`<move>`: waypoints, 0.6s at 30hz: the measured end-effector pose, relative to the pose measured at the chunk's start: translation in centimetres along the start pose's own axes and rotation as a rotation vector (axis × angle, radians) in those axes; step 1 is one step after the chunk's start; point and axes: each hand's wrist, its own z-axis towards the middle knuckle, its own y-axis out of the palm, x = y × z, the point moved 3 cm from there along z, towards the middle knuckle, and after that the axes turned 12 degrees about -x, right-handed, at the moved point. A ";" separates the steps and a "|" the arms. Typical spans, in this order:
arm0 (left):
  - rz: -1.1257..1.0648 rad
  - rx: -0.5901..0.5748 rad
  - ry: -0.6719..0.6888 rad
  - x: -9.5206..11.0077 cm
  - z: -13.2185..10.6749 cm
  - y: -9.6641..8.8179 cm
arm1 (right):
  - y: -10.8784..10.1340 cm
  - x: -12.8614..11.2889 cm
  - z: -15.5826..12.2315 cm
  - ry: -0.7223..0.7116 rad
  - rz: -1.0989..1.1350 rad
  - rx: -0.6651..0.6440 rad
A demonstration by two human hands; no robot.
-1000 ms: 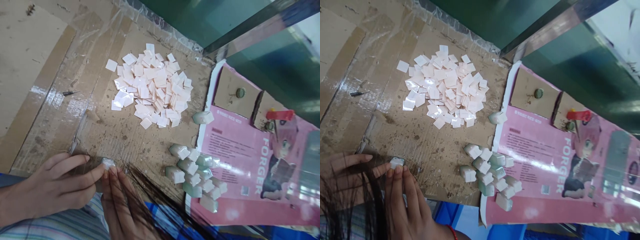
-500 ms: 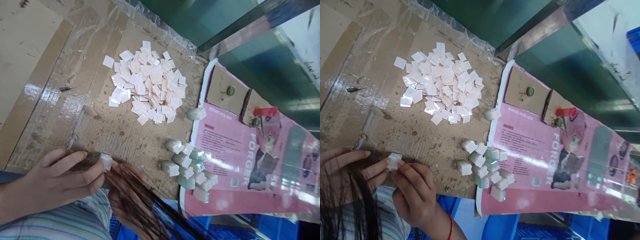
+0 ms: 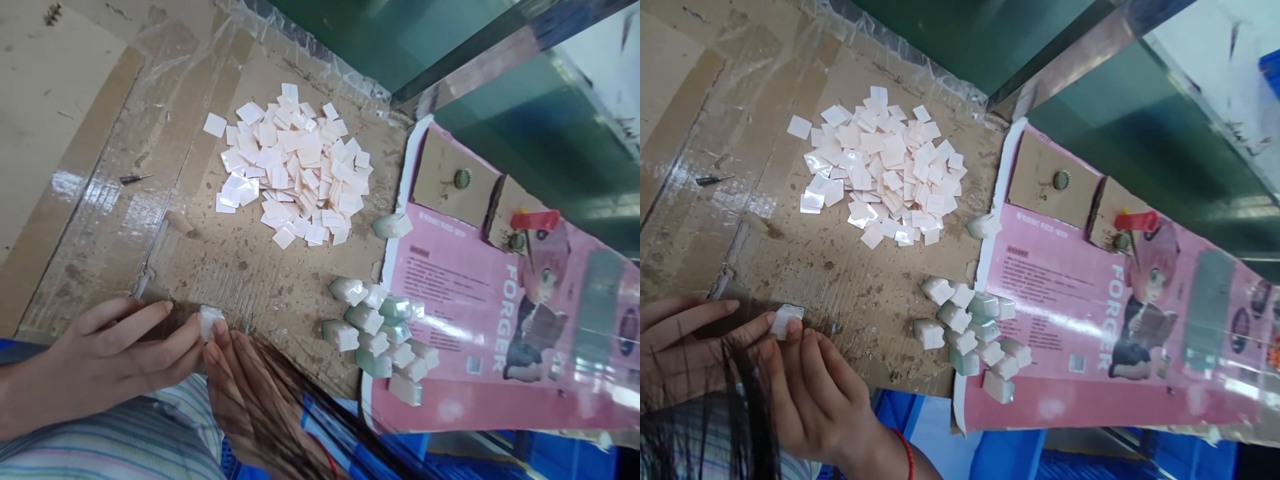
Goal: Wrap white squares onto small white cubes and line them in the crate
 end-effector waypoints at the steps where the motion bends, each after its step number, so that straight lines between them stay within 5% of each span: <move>1: 0.007 0.001 -0.003 -0.1 0.1 -0.1 | -0.2 0.1 0.1 -0.008 0.008 -0.022; 8: 0.038 0.053 0.087 -0.3 1.1 -1.0 | 0.1 1.2 0.3 0.174 0.309 0.116; 14: 0.029 0.078 0.085 -0.3 1.3 -0.8 | 1.8 2.5 0.6 0.587 1.050 0.224; 18: 0.019 0.063 0.068 -0.4 1.3 -0.7 | 2.8 2.8 1.2 0.756 1.339 0.327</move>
